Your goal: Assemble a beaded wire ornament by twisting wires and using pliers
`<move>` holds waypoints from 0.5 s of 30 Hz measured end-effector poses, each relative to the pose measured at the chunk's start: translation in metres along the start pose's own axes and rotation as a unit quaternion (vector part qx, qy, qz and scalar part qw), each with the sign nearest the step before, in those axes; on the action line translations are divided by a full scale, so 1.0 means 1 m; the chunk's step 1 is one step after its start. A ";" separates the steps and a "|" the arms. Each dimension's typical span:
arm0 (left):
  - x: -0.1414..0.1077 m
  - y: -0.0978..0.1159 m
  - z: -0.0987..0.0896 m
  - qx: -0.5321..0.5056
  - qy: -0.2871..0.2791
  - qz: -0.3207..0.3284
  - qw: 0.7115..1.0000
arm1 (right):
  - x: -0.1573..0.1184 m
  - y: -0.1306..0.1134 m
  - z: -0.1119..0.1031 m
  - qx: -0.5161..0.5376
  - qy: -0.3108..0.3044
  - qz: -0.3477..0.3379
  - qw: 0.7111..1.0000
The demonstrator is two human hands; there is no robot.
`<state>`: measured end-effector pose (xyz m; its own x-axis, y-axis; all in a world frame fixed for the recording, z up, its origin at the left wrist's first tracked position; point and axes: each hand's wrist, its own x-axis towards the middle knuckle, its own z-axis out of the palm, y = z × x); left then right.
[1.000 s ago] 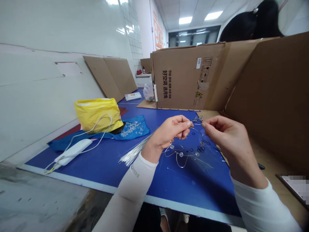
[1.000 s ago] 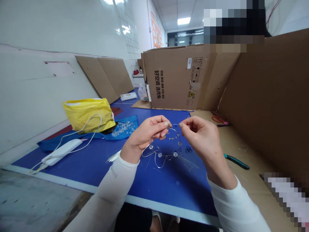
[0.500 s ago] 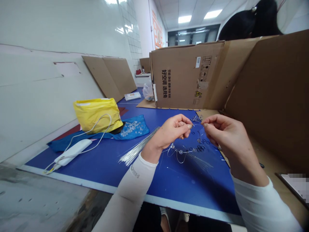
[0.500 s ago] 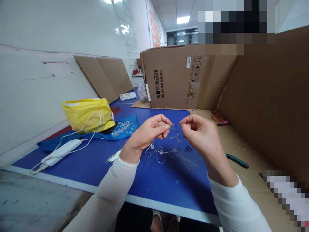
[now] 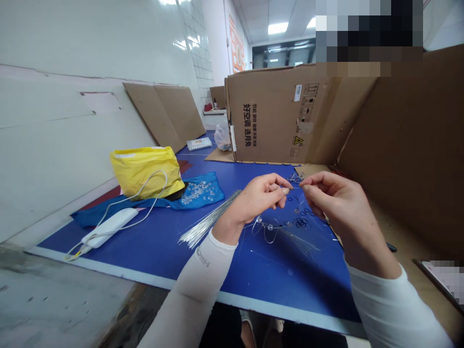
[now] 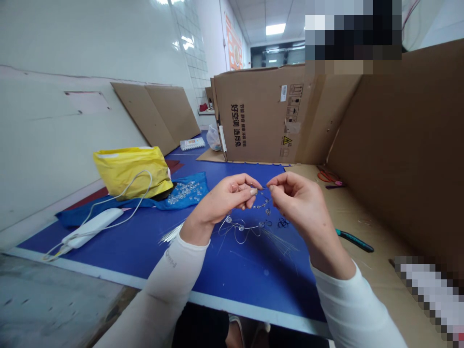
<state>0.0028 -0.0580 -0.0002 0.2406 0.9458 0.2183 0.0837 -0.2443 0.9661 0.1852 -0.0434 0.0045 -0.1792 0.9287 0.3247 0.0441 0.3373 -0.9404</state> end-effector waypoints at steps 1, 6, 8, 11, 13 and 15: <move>0.000 0.001 0.000 -0.001 0.001 -0.002 1.000 | 0.000 0.001 0.000 0.012 -0.007 -0.002 1.000; 0.000 0.003 0.000 -0.021 0.009 0.002 1.000 | 0.003 0.005 -0.002 0.075 -0.026 -0.026 0.997; 0.000 0.004 0.000 -0.030 0.013 0.003 0.999 | 0.003 0.006 -0.003 0.082 -0.026 -0.036 0.996; 0.000 0.004 -0.001 -0.045 0.008 0.003 0.999 | 0.003 0.005 -0.003 0.080 -0.027 -0.052 0.995; -0.001 0.004 -0.003 -0.061 0.002 0.003 0.998 | 0.001 0.003 -0.002 0.086 -0.022 -0.059 0.994; -0.001 0.005 -0.004 -0.079 -0.008 -0.004 0.997 | -0.001 0.001 -0.002 0.096 -0.013 -0.062 0.993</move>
<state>-0.0012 -0.0595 0.0049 0.2553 0.9437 0.2104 -0.0671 -0.1998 0.9775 0.1871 -0.0437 0.0032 -0.1973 0.8771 0.4380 -0.1668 0.4102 -0.8966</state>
